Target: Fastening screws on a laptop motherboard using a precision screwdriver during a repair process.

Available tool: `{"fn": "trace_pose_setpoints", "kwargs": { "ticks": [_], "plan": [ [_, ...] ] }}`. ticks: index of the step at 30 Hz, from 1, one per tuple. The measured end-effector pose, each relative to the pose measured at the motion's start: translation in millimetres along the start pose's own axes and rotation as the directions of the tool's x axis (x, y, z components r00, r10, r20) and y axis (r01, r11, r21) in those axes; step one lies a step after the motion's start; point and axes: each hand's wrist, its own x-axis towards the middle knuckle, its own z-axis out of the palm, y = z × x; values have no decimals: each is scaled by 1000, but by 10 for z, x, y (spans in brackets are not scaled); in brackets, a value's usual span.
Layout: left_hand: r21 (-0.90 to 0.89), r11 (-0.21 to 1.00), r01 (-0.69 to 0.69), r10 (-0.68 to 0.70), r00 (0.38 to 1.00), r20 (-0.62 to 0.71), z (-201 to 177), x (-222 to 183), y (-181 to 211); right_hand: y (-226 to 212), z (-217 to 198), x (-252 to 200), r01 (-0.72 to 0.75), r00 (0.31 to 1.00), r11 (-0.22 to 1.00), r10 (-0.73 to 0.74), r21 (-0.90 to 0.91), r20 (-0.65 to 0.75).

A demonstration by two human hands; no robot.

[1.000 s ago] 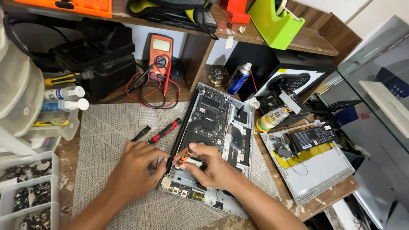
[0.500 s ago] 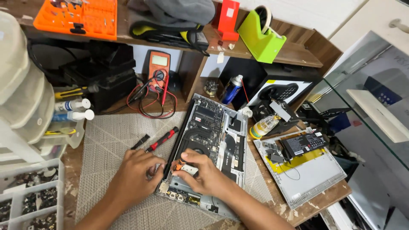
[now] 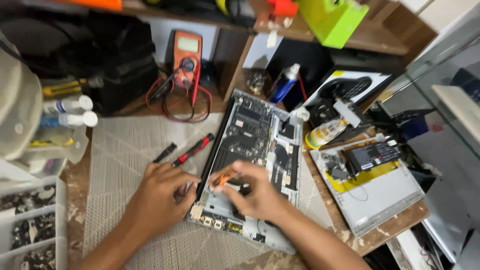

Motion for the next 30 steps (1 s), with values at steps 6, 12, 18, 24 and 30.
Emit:
{"fn": "trace_pose_setpoints", "kwargs": {
  "ticks": [6, 12, 18, 24, 30],
  "plan": [
    [15, 1000, 9, -10, 997, 71, -33, -5, 30, -21, -147, -28, -48, 997, 999, 48, 13, -59],
    [156, 986, 57, -136, 818, 558, -133, 53, 109, 56, -174, -41, -9, 999, 997, 6, -80, -35],
    [173, 985, 19, -106, 853, 511, -57, 22, 69, 55, -185, -55, -14, 999, 995, 9, -101, -51],
    [187, 982, 10, -115, 821, 560, -109, 65, 147, 100, -167, -112, -106, 982, 991, 90, -87, -165],
    [18, 999, -44, 33, 915, 402, -94, -4, 43, 109, -182, -99, -136, 977, 981, 109, -139, -185]
  ]
}}
